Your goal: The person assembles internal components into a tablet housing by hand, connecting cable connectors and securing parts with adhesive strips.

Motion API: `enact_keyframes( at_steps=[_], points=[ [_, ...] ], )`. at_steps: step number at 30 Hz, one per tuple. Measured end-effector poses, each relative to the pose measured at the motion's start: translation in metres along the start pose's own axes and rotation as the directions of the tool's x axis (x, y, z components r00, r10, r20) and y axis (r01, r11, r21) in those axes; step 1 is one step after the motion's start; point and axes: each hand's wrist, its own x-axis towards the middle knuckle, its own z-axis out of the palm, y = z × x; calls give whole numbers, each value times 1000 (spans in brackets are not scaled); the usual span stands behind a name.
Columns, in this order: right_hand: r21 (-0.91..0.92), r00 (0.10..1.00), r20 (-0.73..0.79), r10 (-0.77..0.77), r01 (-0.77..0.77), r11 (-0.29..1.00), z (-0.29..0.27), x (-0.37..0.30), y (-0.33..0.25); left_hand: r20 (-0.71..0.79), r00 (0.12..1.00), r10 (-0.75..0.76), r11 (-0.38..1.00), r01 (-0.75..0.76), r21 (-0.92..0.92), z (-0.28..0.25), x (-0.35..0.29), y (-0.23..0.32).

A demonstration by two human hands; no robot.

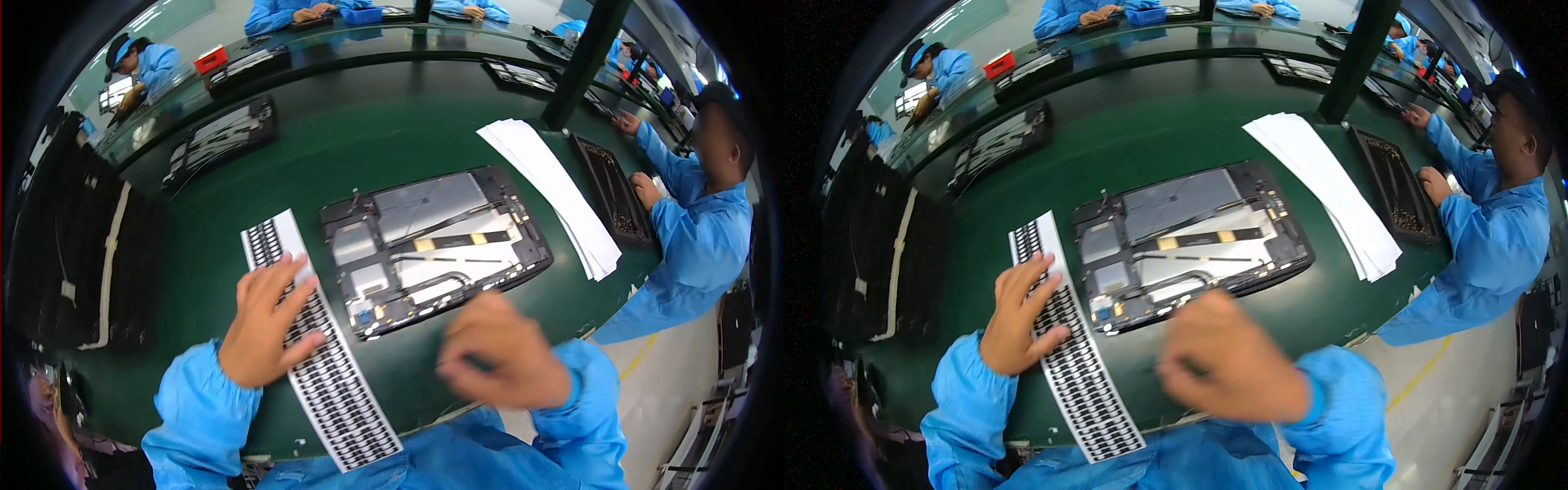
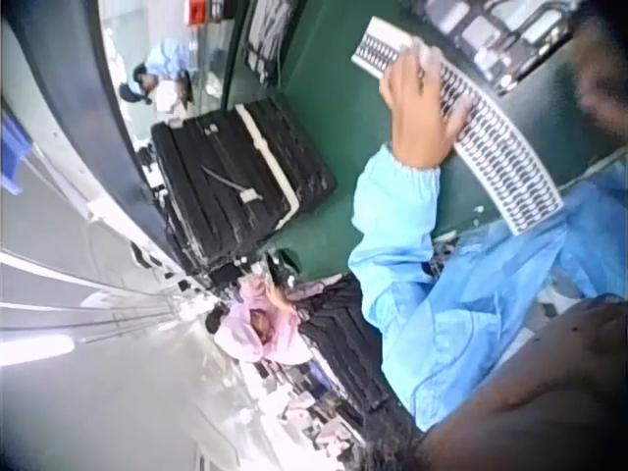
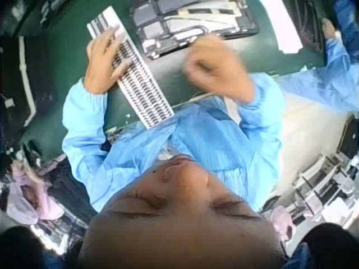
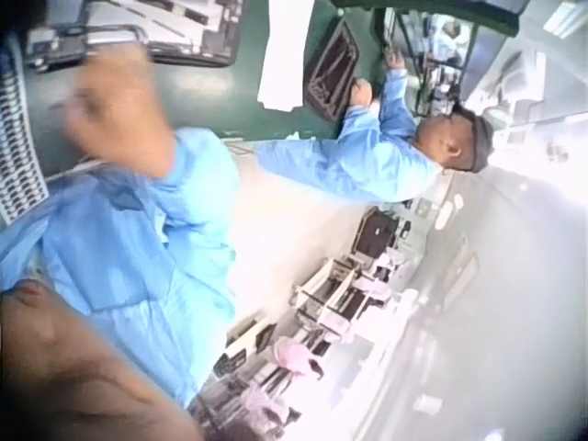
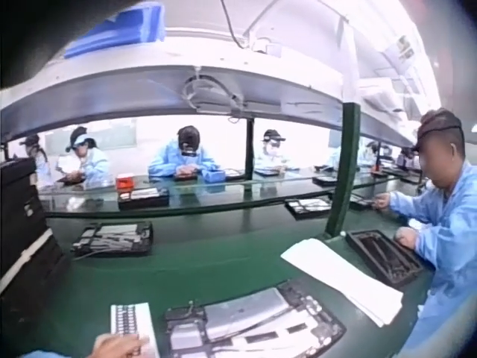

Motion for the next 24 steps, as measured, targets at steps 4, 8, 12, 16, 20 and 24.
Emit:
enact_keyframes(
  at_steps=[4, 8, 12, 16, 20, 24],
  points=[
    [119, 752, -383, 536, -536, 836, -80, -66, 49, 126, 921, 369, 922, -347, -170, 0, 63, 51],
    [105, 809, -376, 451, -447, 888, -101, -59, 76, 109, 826, 552, 823, -521, -225, 29, 109, 85],
    [231, 900, -169, 402, -360, 904, -87, -44, 83, 120, 799, 590, 799, -556, -228, 62, 127, 89],
    [43, 913, -192, 359, -358, 933, -80, -43, 90, 118, 771, 626, 778, -608, -155, 69, 131, 87],
    [29, 900, -174, 400, -401, 916, -82, -38, 86, 71, 776, 627, 774, -609, -173, 68, 132, 87],
    [-56, 910, -177, 375, -389, 920, -76, -33, 85, 0, 809, 588, 789, -573, -220, 73, 125, 85]
  ],
)
